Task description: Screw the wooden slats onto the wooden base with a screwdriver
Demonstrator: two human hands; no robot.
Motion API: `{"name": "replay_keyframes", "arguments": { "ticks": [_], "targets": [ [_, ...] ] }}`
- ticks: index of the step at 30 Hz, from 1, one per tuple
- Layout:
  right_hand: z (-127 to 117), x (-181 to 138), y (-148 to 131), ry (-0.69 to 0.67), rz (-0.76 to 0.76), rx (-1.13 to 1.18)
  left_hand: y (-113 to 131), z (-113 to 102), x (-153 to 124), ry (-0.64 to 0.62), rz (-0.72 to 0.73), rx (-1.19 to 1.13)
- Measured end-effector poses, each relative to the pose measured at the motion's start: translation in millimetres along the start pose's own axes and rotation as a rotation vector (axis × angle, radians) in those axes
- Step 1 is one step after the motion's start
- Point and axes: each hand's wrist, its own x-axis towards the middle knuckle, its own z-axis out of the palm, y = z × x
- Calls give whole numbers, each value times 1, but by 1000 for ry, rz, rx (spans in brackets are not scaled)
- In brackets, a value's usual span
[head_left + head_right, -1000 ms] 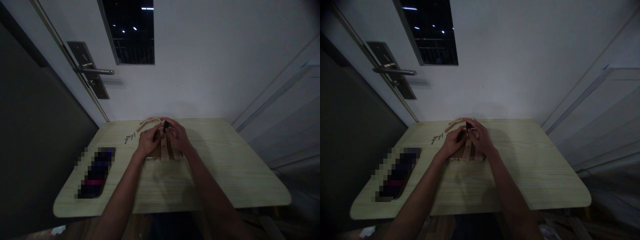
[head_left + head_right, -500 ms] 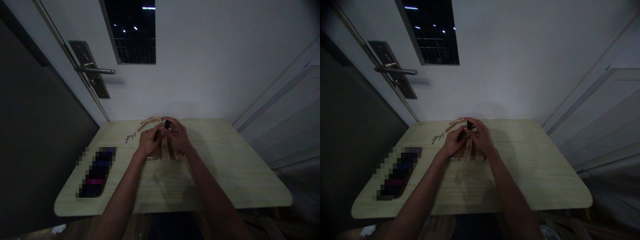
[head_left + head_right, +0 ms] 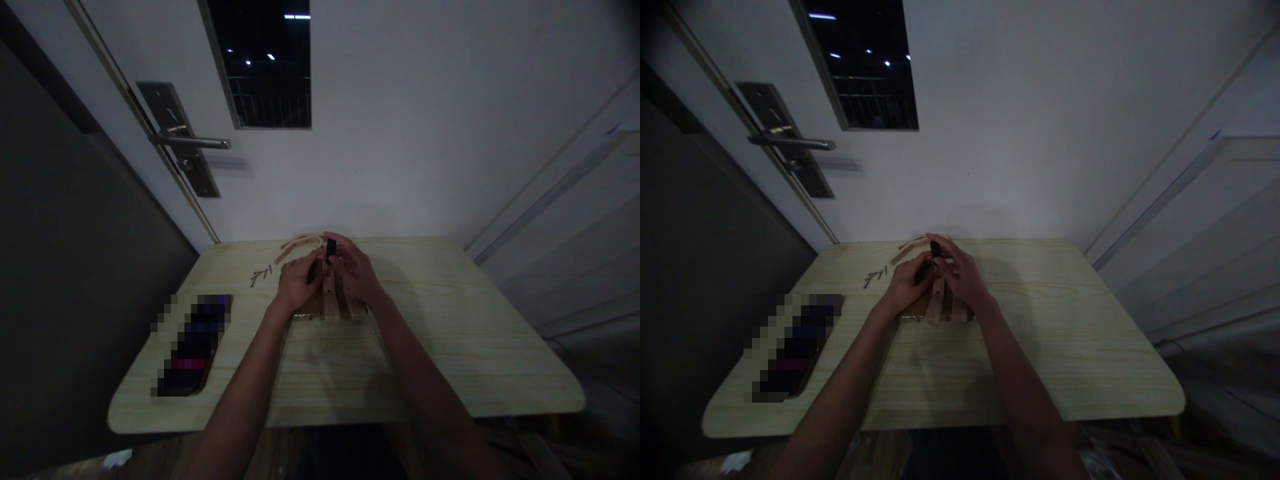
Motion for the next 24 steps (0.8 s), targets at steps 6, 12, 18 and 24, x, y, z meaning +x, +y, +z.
{"name": "replay_keyframes", "arguments": {
  "ticks": [6,12,18,24],
  "targets": [
    [1,5,3,81,22,-19,4,-2,0,-31,-31,4],
    [1,4,2,65,21,17,7,-4,0,-36,-31,19],
    [0,0,-5,19,-2,27,7,-5,1,-62,-58,42],
    [2,0,-2,84,13,8,10,-6,1,-51,-52,28]
  ]
}}
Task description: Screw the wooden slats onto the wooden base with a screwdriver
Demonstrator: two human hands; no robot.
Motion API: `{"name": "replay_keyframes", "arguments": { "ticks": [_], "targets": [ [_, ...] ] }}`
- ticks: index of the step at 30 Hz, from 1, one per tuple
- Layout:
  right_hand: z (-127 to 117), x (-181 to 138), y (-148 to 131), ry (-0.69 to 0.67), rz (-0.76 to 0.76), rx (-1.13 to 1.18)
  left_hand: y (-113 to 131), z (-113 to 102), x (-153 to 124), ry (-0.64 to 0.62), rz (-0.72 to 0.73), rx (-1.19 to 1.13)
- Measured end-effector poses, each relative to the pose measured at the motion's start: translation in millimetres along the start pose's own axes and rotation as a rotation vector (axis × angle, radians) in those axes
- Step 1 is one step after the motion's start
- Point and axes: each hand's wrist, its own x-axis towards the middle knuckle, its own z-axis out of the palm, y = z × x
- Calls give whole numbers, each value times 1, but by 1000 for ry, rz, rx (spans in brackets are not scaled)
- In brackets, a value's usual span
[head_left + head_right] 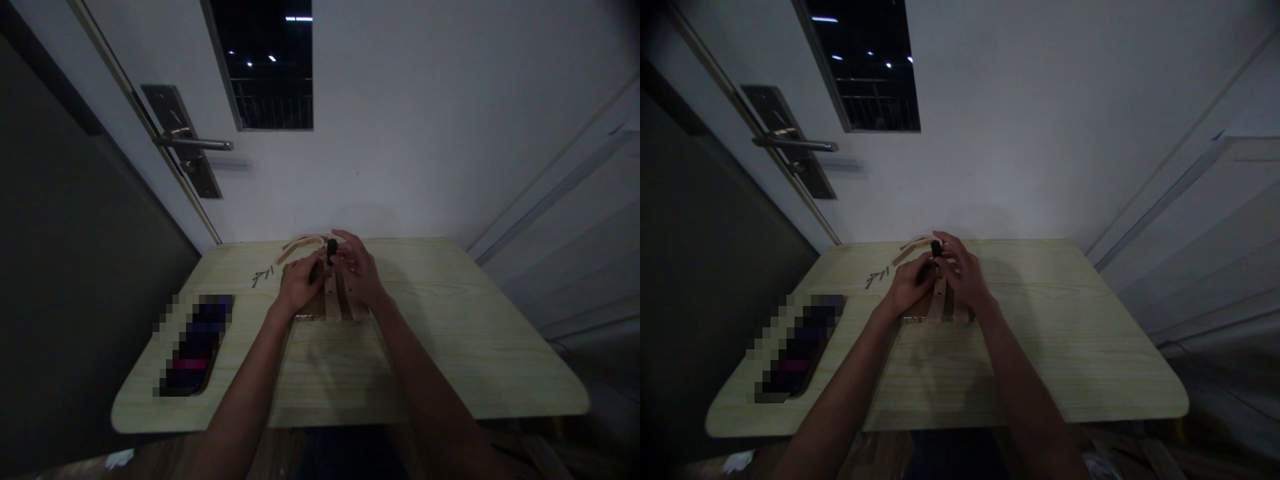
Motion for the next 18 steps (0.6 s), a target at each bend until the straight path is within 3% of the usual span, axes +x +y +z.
{"name": "replay_keyframes", "arguments": {
  "ticks": [7,18],
  "targets": [
    [2,4,-1,44,-46,-111,-3,3,0,16,-3,17],
    [1,1,-5,-17,-9,-19,-8,6,0,25,28,19]
  ]
}}
